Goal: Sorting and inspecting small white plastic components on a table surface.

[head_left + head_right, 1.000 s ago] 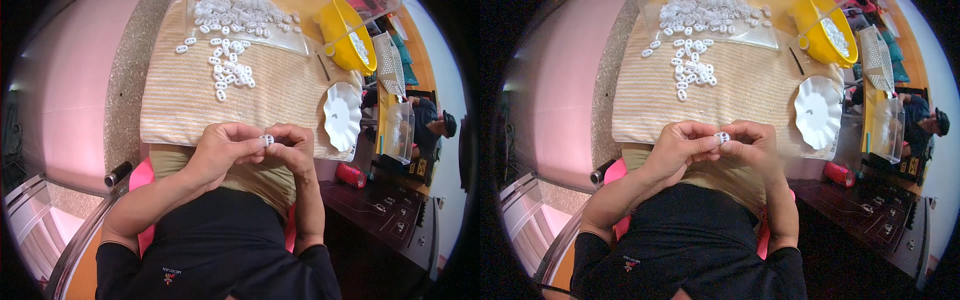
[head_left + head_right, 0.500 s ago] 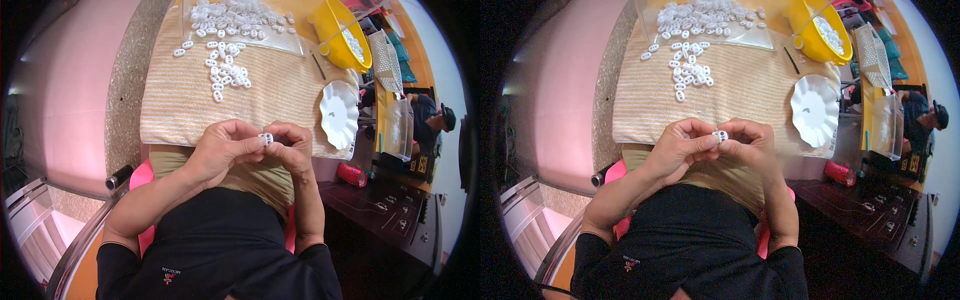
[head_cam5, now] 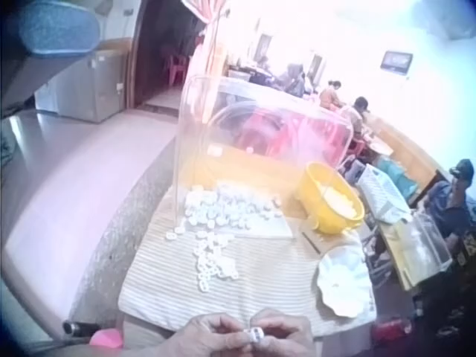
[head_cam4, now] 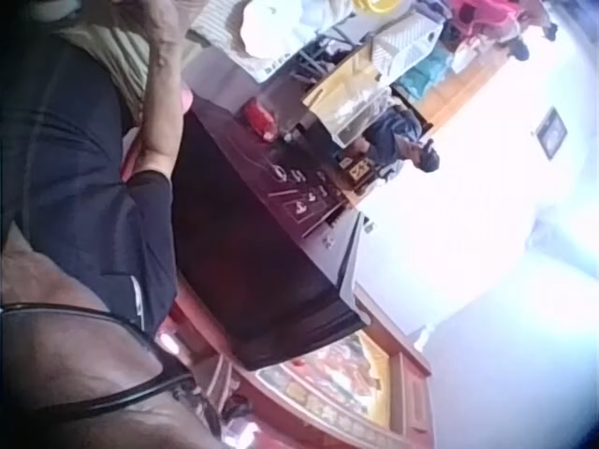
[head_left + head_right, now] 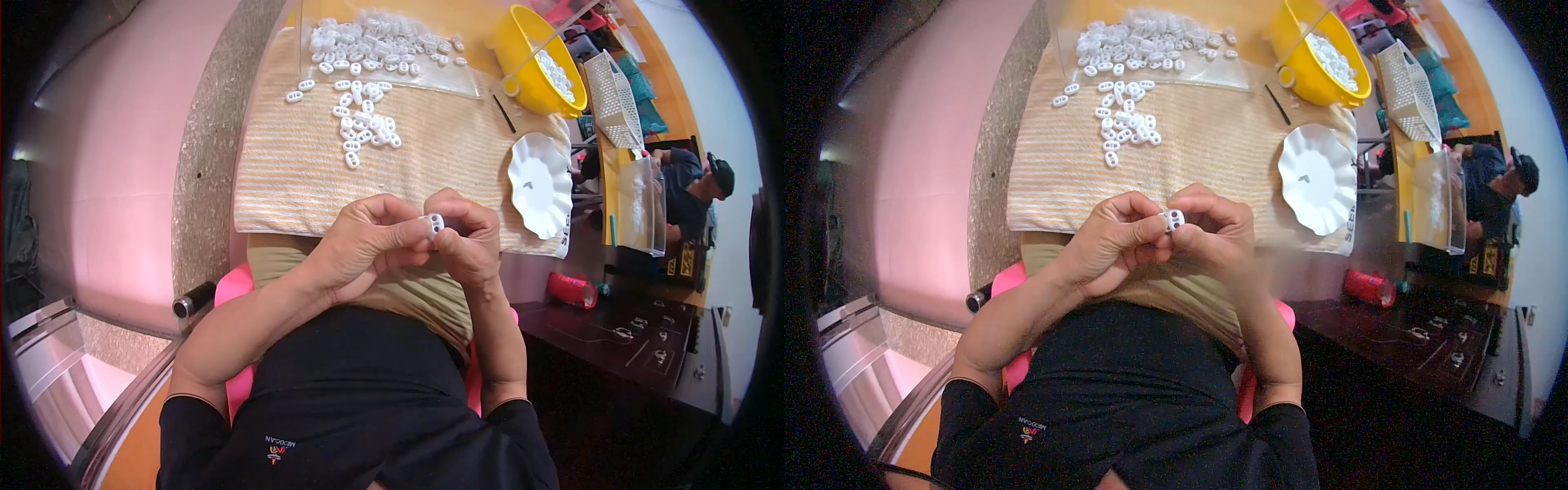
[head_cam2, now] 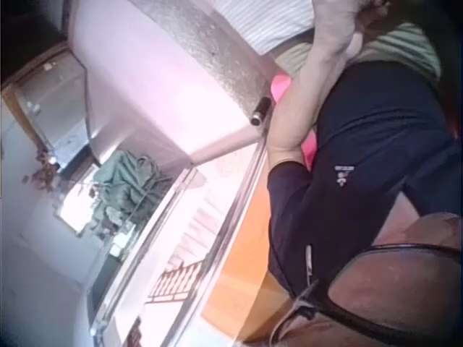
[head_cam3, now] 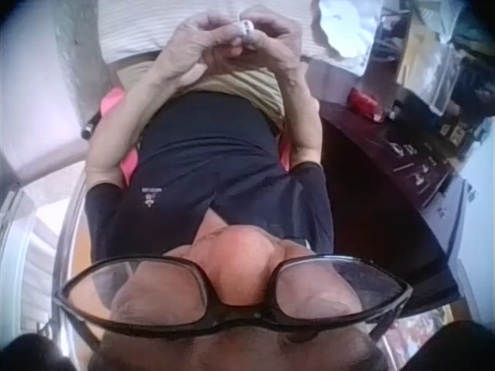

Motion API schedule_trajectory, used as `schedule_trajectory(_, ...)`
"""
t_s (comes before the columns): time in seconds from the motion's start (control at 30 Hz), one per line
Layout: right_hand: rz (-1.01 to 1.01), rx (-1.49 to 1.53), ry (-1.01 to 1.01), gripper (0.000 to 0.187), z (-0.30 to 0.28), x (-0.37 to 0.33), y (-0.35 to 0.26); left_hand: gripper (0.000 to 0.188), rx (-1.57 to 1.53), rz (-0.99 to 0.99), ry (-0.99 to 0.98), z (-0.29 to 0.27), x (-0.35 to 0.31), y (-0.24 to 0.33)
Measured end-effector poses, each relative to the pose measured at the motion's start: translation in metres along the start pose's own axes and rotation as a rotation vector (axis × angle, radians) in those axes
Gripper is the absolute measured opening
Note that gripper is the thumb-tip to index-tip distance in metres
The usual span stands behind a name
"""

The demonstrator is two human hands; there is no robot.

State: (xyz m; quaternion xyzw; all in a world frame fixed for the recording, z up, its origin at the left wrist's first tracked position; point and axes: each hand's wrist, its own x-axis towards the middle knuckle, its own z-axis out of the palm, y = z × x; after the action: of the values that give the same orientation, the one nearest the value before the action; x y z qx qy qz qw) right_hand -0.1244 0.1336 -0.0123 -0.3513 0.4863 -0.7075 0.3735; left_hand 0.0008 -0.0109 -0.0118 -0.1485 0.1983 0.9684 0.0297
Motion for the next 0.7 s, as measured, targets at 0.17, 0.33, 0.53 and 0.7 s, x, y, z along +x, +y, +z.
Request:
schedule_trajectory(0.17, -0.048, -0.045, 0.01, 0.027, -0.001, -0.002, 0.002, 0.012, 0.016, 0.023, -0.02, 0.004, -0.002, 0.0)
schedule_trajectory(0.33, -0.116, -0.036, 0.045, 0.028, 0.008, 0.001, 0.0, 0.011, 0.033, 0.038, -0.039, 0.004, -0.002, 0.0)
schedule_trajectory(0.53, -0.04, -0.039, -0.002, 0.028, 0.011, -0.003, -0.008, 0.012, 0.016, 0.027, -0.108, 0.002, -0.003, -0.004)
schedule_trajectory(0.7, -0.122, -0.147, -0.004, 0.027, 0.011, -0.005, -0.007, 0.01, 0.056, 0.052, -0.068, 0.004, -0.005, -0.007)
